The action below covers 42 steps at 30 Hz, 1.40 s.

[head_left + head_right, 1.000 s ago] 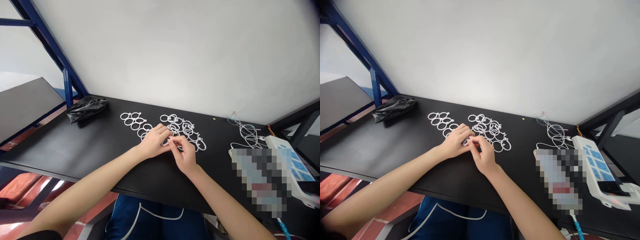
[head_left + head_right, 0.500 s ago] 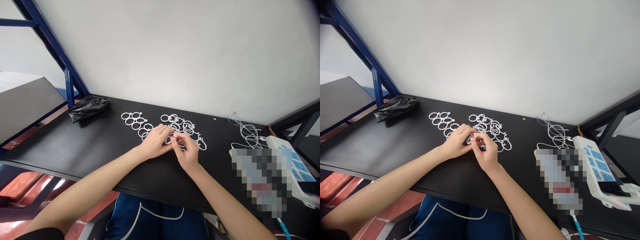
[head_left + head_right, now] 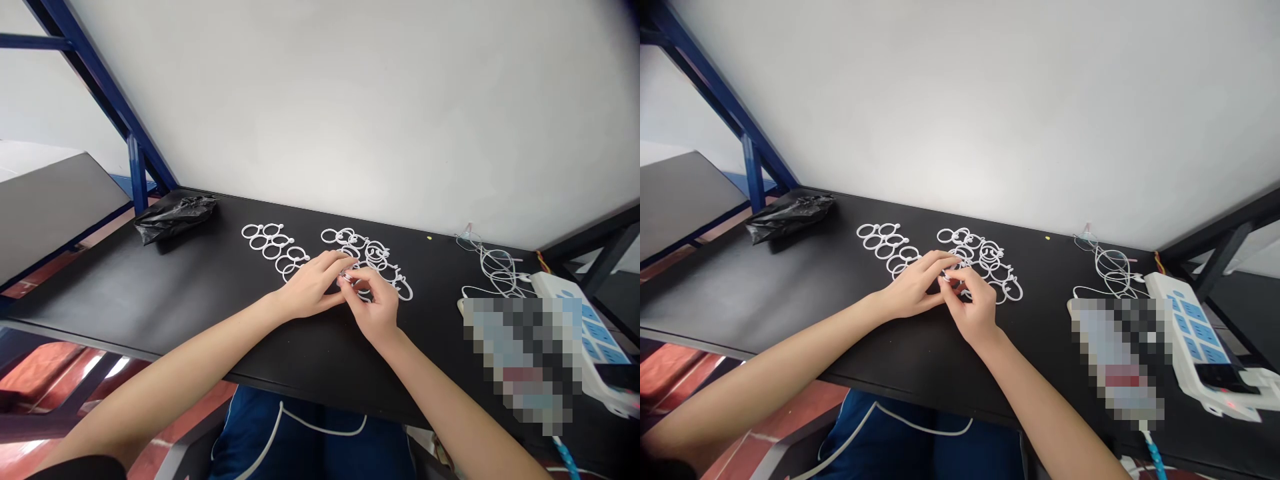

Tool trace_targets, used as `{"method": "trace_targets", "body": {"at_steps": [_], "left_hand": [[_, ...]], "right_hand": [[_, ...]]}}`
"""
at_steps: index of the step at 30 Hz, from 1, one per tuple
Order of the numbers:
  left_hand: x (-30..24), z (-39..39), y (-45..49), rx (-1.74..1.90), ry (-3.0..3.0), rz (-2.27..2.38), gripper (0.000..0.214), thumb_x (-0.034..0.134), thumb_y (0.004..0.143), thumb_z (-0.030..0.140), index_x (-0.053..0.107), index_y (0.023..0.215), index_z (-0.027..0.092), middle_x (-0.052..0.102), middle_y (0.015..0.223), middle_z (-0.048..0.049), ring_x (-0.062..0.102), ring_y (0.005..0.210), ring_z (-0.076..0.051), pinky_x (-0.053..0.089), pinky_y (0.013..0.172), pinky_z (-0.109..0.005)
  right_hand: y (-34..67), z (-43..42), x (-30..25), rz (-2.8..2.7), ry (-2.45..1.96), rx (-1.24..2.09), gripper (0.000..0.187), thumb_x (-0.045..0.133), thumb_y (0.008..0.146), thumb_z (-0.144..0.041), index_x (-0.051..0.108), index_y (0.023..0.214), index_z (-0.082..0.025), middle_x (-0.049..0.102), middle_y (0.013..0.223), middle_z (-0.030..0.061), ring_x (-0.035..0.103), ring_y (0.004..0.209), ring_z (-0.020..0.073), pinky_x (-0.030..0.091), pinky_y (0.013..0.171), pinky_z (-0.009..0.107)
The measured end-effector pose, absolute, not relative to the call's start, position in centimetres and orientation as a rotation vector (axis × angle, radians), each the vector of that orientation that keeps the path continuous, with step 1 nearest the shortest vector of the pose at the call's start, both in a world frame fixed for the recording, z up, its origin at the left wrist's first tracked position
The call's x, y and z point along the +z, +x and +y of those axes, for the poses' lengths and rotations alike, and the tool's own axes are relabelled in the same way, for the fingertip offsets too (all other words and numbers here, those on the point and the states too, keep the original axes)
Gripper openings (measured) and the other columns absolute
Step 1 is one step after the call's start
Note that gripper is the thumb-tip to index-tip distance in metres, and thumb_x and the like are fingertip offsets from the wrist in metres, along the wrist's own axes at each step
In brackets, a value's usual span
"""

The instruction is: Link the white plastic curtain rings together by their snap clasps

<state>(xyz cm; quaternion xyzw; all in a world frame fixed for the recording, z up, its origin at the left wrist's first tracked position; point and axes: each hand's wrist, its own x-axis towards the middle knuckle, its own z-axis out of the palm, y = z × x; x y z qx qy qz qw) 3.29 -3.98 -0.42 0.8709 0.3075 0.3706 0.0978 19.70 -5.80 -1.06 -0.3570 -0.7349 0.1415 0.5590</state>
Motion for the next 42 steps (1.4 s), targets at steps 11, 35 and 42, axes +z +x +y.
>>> {"method": "trace_targets", "body": {"at_steps": [11, 35, 42], "left_hand": [[-0.8, -3.7, 3.2, 1.106, 2.576, 0.893, 0.043, 0.051, 0.097, 0.035, 0.04, 0.134, 0.017, 0.059, 0.124, -0.0162, 0.059, 0.107, -0.025, 0.054, 0.088, -0.039], [0.5, -2.9, 2.7, 0.85, 1.336, 0.584, 0.048, 0.087, 0.065, 0.031, 0.063, 0.103, 0.016, 0.059, 0.066, 0.0049, 0.06, 0.062, -0.01, 0.052, 0.066, -0.026], [0.2, -2.4, 2.1, 0.85, 1.337, 0.62, 0.038, 0.079, 0.076, 0.031, 0.068, 0.109, 0.016, 0.06, 0.048, 0.0074, 0.06, 0.051, -0.009, 0.053, 0.076, -0.028]], "right_hand": [[19.8, -5.6, -1.2, -1.766, -0.821, 0.304, 0.007, 0.064, 0.088, -0.02, 0.07, 0.09, -0.023, 0.07, 0.077, 0.0017, 0.065, 0.065, 0.0149, 0.057, 0.058, 0.03], [19.7, -6.0, -1.0, -1.638, -0.9, 0.305, 0.011, 0.06, 0.093, -0.022, 0.07, 0.098, -0.024, 0.076, 0.087, 0.0023, 0.072, 0.067, 0.0161, 0.061, 0.062, 0.03], [19.5, -5.8, -1.2, -1.638, -0.904, 0.284, 0.011, 0.062, 0.092, -0.022, 0.072, 0.098, -0.023, 0.077, 0.087, 0.0026, 0.073, 0.065, 0.0165, 0.063, 0.061, 0.03]]}}
